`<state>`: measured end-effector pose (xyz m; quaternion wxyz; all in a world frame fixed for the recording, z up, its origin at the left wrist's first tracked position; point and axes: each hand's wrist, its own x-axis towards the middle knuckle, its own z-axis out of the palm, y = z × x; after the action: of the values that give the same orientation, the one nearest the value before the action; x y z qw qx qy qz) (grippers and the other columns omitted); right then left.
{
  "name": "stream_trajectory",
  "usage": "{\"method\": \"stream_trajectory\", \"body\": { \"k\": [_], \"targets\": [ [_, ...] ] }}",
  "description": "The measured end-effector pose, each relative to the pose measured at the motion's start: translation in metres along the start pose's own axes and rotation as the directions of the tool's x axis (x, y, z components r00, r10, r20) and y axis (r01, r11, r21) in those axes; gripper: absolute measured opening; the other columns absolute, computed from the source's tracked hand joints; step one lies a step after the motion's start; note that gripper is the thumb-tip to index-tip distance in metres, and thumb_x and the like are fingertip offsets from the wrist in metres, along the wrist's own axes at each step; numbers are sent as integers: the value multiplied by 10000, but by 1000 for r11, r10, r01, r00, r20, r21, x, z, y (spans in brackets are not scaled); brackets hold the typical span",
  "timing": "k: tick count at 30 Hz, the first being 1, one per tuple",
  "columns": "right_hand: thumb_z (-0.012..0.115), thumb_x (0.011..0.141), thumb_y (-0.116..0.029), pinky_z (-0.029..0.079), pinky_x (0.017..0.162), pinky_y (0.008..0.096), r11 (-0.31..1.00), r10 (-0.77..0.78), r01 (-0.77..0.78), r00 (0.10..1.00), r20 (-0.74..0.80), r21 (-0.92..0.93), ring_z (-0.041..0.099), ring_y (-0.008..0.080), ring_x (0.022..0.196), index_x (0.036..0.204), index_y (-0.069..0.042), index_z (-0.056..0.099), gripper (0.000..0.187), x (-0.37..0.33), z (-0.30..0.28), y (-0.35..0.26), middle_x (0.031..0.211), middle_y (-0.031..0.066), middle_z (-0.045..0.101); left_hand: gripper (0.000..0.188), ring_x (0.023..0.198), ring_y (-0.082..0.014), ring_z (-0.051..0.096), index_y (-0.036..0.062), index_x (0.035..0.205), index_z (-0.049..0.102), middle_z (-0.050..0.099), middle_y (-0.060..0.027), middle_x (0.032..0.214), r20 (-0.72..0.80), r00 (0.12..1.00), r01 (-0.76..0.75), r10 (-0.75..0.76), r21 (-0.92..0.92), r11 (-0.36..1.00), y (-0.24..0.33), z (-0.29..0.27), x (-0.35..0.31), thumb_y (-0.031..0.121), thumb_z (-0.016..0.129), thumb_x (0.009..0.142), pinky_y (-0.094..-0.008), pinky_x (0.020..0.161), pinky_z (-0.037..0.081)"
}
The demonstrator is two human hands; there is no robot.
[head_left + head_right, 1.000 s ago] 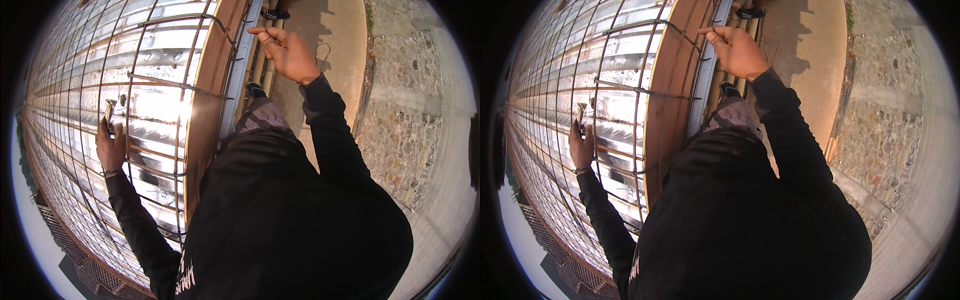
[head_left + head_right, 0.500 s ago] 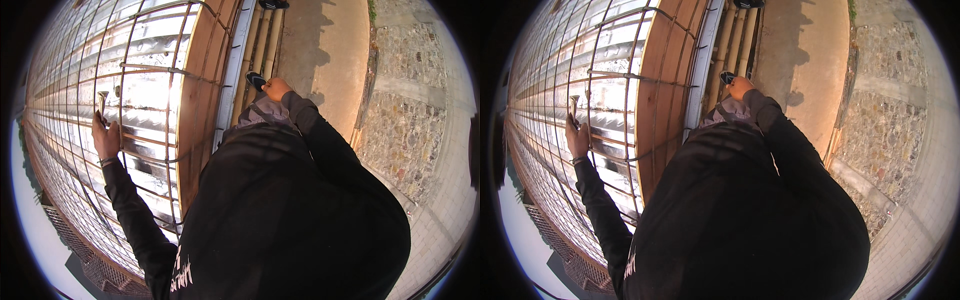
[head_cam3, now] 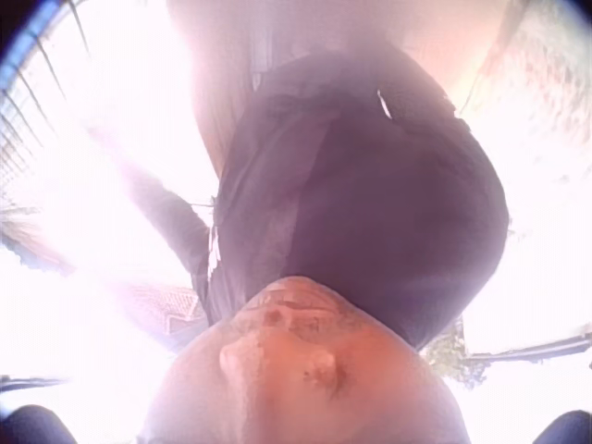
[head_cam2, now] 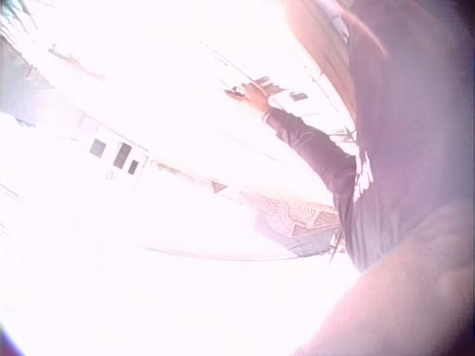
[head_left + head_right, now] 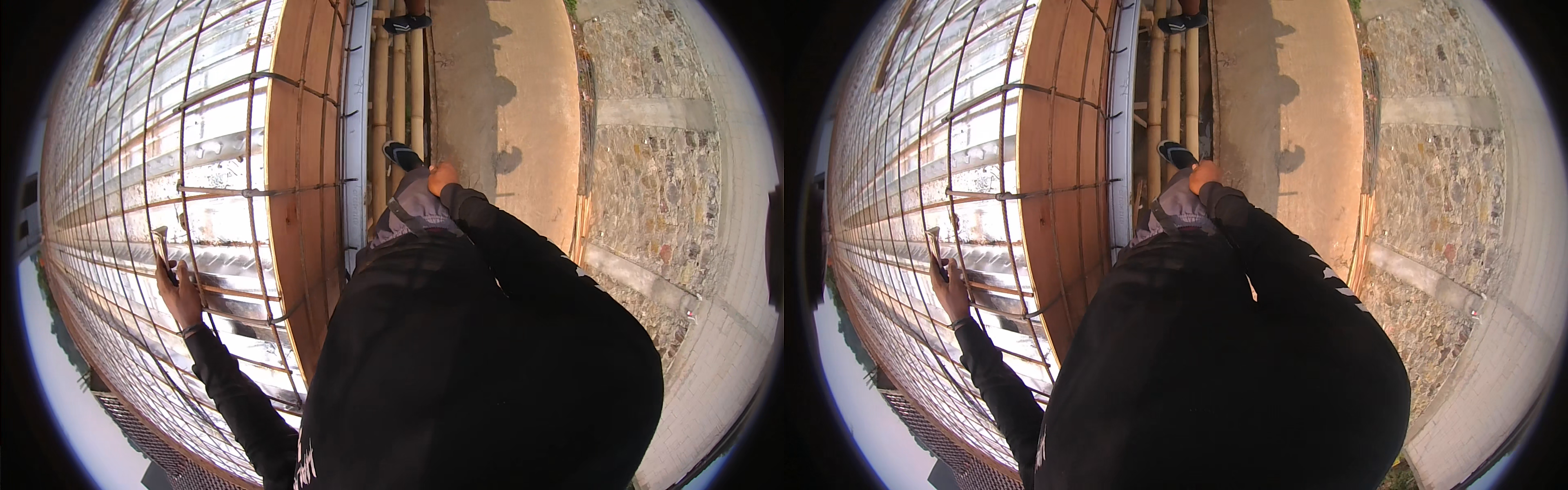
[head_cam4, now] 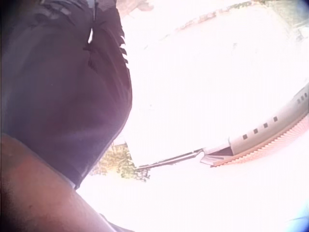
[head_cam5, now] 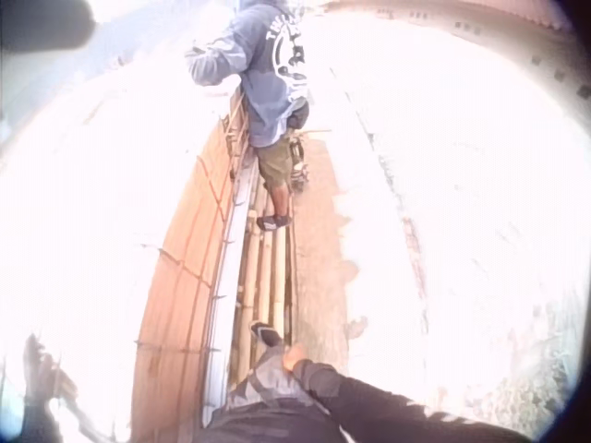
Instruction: The person uses pliers to twist and secure wire ties at intersections of a metal grid structure on a rooftop. They repeatedly position the wire, twist it with the tool, and move to the next joint along the grid.
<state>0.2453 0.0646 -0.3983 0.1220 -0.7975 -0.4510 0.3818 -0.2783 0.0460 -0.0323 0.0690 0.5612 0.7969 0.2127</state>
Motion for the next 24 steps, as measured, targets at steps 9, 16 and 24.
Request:
{"method": "stream_trajectory", "body": {
  "k": [9, 16, 24],
  "targets": [
    [522, 932, -228, 482, 924, 460, 1000, 15, -16, 993, 121, 14, 608, 411, 1056, 1060, 35, 657, 321, 26, -21, -55, 1094, 269, 646, 713, 1021, -231, 504, -28, 1446, 374, 537, -106, 1114, 90, 984, 168, -154, -183, 969, -6, -11, -10, -23, 539, 752, -356, 951, 404],
    [529, 914, -192, 495, 876, 473, 984, 146, -145, 989, -2, 105, 621, 415, 1015, 1060, 60, 632, 308, 131, -18, -87, 1027, 289, 653, 756, 1150, -271, 477, -22, 1474, 328, 512, -133, 1229, 98, 960, 269, -263, -56, 962, 23, -9, -7, -70, 515, 743, -400, 1099, 308],
    [518, 1001, -187, 527, 718, 382, 938, 59, -124, 977, 204, 324, 651, 267, 801, 1304, -57, 590, 338, 245, -87, -136, 926, 186, 683, 523, 1187, -234, 499, -19, 1419, 440, 549, -133, 1296, -32, 907, 384, -420, -344, 857, -1, -8, -20, 149, 527, 931, -369, 1001, 386]
  ]
}}
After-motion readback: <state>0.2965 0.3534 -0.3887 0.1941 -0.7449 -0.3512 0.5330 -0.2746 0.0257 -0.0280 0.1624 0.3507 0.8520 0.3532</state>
